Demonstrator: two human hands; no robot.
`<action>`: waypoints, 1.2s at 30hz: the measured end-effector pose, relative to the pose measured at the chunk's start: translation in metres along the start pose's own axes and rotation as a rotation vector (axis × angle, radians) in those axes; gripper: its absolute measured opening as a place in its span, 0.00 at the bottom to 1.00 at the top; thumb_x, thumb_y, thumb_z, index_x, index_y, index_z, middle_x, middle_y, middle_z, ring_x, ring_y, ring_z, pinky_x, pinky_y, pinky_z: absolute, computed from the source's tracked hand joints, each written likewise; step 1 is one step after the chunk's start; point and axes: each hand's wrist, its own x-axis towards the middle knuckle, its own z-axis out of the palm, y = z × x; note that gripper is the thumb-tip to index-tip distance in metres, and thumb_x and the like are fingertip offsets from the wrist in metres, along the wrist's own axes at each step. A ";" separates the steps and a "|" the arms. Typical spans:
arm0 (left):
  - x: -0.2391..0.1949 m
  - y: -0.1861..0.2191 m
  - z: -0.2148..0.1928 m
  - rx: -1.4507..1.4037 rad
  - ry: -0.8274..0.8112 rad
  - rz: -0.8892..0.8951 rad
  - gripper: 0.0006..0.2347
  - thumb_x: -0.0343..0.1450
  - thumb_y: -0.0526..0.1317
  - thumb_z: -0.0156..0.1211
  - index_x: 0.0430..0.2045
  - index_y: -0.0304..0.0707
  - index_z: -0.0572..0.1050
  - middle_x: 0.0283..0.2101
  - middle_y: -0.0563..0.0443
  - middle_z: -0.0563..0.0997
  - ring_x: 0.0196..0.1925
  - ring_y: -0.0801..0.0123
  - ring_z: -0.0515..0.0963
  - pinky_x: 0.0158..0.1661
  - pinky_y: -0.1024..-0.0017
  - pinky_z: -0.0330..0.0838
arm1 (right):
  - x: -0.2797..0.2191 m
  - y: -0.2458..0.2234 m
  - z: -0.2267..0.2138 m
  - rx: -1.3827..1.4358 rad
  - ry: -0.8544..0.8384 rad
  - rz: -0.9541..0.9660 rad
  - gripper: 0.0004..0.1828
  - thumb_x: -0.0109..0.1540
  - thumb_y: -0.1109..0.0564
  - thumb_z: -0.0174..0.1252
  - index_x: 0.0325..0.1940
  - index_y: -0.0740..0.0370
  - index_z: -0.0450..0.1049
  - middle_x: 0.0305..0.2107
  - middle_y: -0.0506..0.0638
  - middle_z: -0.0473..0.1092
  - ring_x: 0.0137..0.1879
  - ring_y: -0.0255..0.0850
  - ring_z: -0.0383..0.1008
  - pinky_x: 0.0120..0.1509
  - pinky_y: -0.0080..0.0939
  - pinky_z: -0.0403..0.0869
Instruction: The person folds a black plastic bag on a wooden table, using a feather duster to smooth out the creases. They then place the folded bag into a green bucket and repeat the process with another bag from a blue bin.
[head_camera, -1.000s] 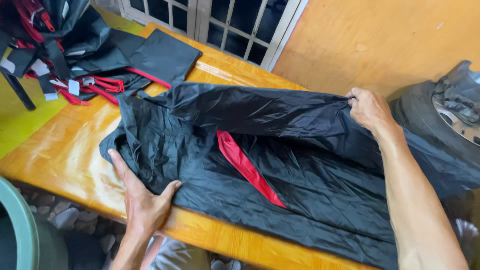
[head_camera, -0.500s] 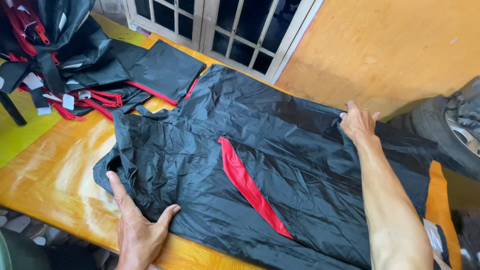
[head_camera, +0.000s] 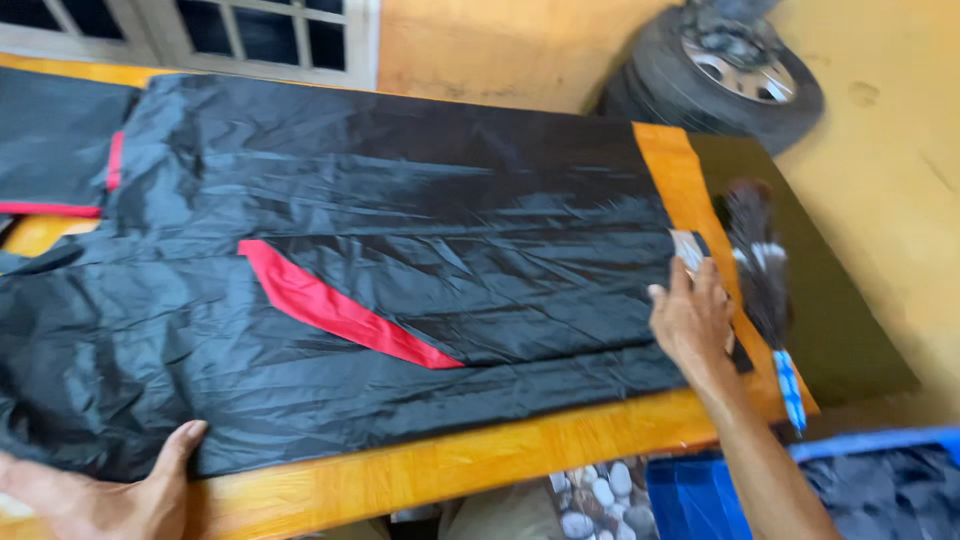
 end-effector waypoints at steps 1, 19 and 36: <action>0.051 -0.007 0.003 0.466 -0.181 0.555 0.55 0.49 0.74 0.69 0.59 0.21 0.68 0.63 0.35 0.72 0.62 0.57 0.75 0.57 0.64 0.80 | -0.013 0.033 -0.005 -0.038 -0.186 0.325 0.32 0.66 0.42 0.48 0.71 0.58 0.61 0.67 0.73 0.53 0.67 0.70 0.57 0.62 0.74 0.63; -0.052 -0.031 -0.071 0.865 -0.411 1.741 0.61 0.56 0.41 0.80 0.73 0.53 0.26 0.81 0.44 0.50 0.75 0.46 0.63 0.63 0.53 0.60 | -0.057 0.050 -0.046 0.158 0.129 0.374 0.22 0.68 0.66 0.50 0.66 0.78 0.65 0.45 0.81 0.70 0.50 0.76 0.71 0.49 0.69 0.70; -0.080 -0.027 -0.077 0.980 -0.509 1.548 0.55 0.62 0.36 0.76 0.78 0.64 0.35 0.61 0.19 0.71 0.66 0.28 0.71 0.66 0.42 0.62 | 0.042 -0.342 -0.067 0.466 -0.386 -0.550 0.28 0.70 0.53 0.41 0.76 0.44 0.58 0.49 0.60 0.66 0.45 0.70 0.79 0.50 0.69 0.79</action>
